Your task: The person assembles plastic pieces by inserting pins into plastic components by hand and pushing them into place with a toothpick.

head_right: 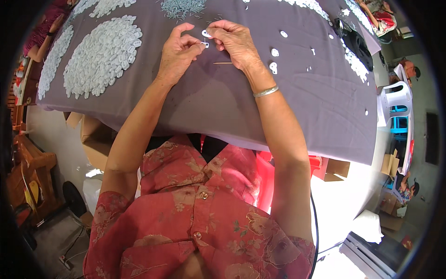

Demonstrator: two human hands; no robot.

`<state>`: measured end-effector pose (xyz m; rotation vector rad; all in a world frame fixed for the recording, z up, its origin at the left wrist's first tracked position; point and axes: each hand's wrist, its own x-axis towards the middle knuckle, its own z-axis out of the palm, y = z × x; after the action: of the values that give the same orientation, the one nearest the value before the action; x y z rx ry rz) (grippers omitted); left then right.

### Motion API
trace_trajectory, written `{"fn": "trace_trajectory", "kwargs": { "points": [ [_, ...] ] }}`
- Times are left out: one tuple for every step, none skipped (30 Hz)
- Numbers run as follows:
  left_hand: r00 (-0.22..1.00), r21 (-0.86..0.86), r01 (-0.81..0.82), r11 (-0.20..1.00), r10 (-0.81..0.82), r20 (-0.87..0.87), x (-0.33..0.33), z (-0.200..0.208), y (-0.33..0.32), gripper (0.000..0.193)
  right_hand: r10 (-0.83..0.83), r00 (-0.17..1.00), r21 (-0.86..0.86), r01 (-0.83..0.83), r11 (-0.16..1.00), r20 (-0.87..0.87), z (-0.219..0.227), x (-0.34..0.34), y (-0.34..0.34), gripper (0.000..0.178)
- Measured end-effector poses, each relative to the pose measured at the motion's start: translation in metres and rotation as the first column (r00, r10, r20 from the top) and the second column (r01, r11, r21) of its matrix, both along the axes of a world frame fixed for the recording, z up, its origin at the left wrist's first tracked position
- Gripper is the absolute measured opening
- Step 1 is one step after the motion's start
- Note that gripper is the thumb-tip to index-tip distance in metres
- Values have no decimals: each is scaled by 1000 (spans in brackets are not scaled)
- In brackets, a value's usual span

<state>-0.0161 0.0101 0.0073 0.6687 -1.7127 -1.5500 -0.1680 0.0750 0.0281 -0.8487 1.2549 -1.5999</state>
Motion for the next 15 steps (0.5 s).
{"fn": "trace_trajectory", "kwargs": {
  "points": [
    [1000,0,0,1000,0,0,0,1,0,53,7,999,-19,-8,1000,-53,0,-1,0,11],
    [1000,-10,4,1000,-4,11,0,1,0,53,7,999,-19,-8,1000,-53,1,-1,1,11],
    [1000,-20,8,1000,-7,21,0,2,1,53,-4,996,-25,2,1000,-92,1,-1,2,11],
    [1000,-21,6,1000,-6,22,0,1,0,53,-13,991,-32,9,999,-131,2,0,2,10],
    [1000,-24,10,1000,-9,20,0,-1,-1,53,-12,991,-33,8,999,-130,3,1,2,10],
    [1000,-26,13,1000,-13,18,0,-2,-1,54,-14,982,-29,9,1000,-187,4,2,3,11],
    [1000,-26,13,1000,-13,19,0,-1,-1,54,-18,970,-24,12,1000,-242,5,3,4,11],
    [1000,-26,14,1000,-13,28,0,0,0,54,-18,970,-24,12,1000,-241,5,2,4,11],
    [999,-25,14,1000,-14,37,0,1,1,53,-17,963,-32,9,999,-269,5,2,4,11],
    [999,-25,14,1000,-13,37,0,2,1,53,-17,955,-41,6,999,-296,5,1,4,12],
    [999,-23,19,1000,-18,35,1,3,1,53,-17,955,-41,5,999,-295,4,1,4,12],
    [999,-22,24,999,-23,33,1,3,1,53,-13,948,-33,3,999,-318,3,1,4,12],
    [999,-21,24,999,-23,33,1,3,1,53,-9,940,-25,1,1000,-340,3,0,4,11],
    [999,-34,20,999,-19,38,0,3,1,53,-9,941,-25,1,1000,-339,3,0,4,11],
    [999,-46,16,999,-14,42,0,3,1,53,-9,937,-23,1,1000,-350,3,0,4,11]
  ]
}}
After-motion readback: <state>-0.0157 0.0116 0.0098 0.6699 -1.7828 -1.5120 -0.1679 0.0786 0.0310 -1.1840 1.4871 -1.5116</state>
